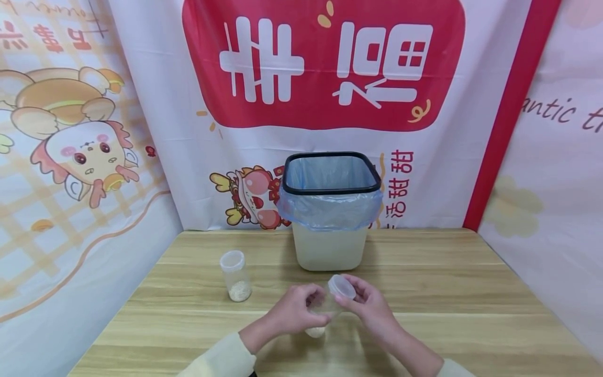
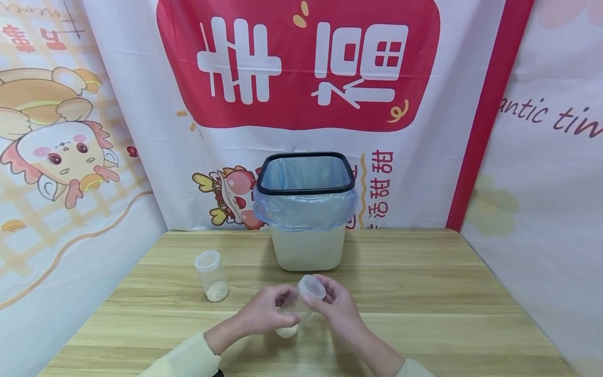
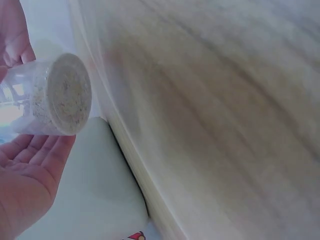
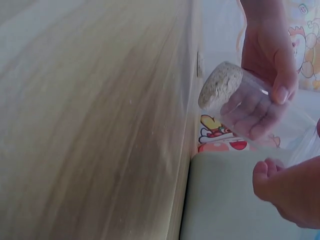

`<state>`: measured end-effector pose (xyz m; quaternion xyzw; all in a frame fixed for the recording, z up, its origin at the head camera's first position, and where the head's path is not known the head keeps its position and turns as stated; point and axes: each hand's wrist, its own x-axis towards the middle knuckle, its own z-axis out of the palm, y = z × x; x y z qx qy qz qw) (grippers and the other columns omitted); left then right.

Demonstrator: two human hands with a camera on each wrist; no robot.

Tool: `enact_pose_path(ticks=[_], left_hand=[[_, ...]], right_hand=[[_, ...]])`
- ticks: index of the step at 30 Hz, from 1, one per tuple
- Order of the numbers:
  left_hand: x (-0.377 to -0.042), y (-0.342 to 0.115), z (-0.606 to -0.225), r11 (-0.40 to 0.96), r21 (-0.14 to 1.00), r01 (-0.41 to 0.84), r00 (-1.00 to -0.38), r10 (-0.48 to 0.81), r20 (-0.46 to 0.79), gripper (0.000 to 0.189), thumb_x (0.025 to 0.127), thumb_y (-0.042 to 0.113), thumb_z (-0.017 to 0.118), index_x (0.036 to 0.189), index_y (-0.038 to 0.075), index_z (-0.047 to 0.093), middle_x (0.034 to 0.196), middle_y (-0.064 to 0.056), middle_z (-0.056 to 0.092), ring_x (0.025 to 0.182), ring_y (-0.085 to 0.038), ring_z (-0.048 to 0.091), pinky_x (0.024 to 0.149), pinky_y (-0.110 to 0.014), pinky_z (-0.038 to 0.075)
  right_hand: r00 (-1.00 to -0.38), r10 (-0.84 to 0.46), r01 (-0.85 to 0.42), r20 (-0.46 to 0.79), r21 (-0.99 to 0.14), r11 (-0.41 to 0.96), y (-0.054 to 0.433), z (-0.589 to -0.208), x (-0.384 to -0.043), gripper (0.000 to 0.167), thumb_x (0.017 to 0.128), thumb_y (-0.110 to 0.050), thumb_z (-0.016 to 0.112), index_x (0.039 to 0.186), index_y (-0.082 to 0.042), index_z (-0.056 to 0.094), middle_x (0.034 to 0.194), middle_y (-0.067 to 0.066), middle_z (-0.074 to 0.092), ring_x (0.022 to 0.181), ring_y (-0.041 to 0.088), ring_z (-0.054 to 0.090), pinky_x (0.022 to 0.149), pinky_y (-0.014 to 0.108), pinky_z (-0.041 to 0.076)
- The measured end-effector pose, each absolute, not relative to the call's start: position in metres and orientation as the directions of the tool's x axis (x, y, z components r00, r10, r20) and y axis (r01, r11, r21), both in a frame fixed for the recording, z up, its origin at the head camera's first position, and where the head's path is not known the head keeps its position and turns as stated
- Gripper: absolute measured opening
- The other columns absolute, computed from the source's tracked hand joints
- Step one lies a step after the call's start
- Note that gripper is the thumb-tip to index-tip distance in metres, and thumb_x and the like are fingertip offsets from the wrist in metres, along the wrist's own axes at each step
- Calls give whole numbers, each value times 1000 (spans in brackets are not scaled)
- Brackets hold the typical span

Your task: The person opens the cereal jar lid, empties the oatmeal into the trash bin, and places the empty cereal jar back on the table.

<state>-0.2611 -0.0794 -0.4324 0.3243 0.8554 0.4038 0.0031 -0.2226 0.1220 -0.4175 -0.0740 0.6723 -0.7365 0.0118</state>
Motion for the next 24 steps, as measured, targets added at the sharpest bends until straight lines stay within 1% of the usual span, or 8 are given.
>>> enact_pose_path(ticks=[7, 9, 12, 14, 17, 21, 24], left_hand=[[-260, -81, -432, 430, 705, 564, -767, 588, 255, 43, 78, 30, 77, 108, 2, 67, 94, -3, 67, 84, -17, 63, 75, -25, 53], [-260, -81, -432, 426, 710, 561, -768, 588, 253, 43, 78, 30, 77, 109, 1, 67, 95, -4, 67, 85, -17, 63, 75, -26, 53], [-259, -80, -431, 437, 715, 546, -783, 569, 251, 45, 78, 32, 78, 111, 3, 66, 96, -1, 66, 86, -14, 62, 76, -26, 53], [-258, -80, -430, 449, 712, 541, -795, 550, 257, 46, 78, 34, 78, 112, 5, 66, 96, 0, 66, 87, -13, 61, 77, -26, 53], [-255, -78, -428, 480, 696, 534, -817, 504, 279, 48, 77, 36, 80, 112, 7, 65, 97, 0, 66, 87, -14, 61, 76, -25, 52], [-252, -75, -428, 519, 671, 530, -837, 445, 317, 51, 74, 38, 83, 111, 7, 65, 96, -3, 66, 86, -18, 61, 74, -25, 52], [-249, -73, -428, 537, 648, 540, -837, 420, 349, 51, 73, 39, 83, 110, 8, 64, 94, -4, 64, 83, -17, 60, 71, -24, 51]], right_hand=[[-968, -233, -81, 97, -994, -76, 129, -416, -222, 63, 89, -8, 69, 142, 6, 39, 130, 22, 53, 115, 29, 54, 92, 29, 48], [-963, -250, -81, 99, -993, -82, 130, -416, -222, 67, 89, -8, 69, 145, 5, 35, 132, 23, 50, 117, 31, 53, 93, 30, 48], [-961, -255, -83, 106, -991, -102, 130, -416, -221, 74, 88, -6, 69, 148, 4, 28, 140, 26, 43, 126, 36, 47, 97, 31, 46], [-967, -230, -82, 108, -989, -124, 128, -416, -221, 78, 86, -4, 70, 149, 4, 25, 144, 27, 39, 131, 38, 42, 100, 31, 44], [-984, -144, -79, 101, -986, -146, 122, -415, -220, 78, 84, -4, 72, 148, 4, 27, 146, 26, 39, 134, 37, 38, 102, 30, 40], [-998, -13, -62, 65, -983, -172, 110, -412, -215, 70, 84, -6, 73, 141, 5, 35, 142, 23, 44, 132, 34, 42, 102, 29, 41], [-997, 63, -50, 38, -980, -193, 100, -411, -211, 66, 83, -7, 74, 136, 6, 38, 137, 22, 48, 127, 33, 47, 100, 29, 43]])
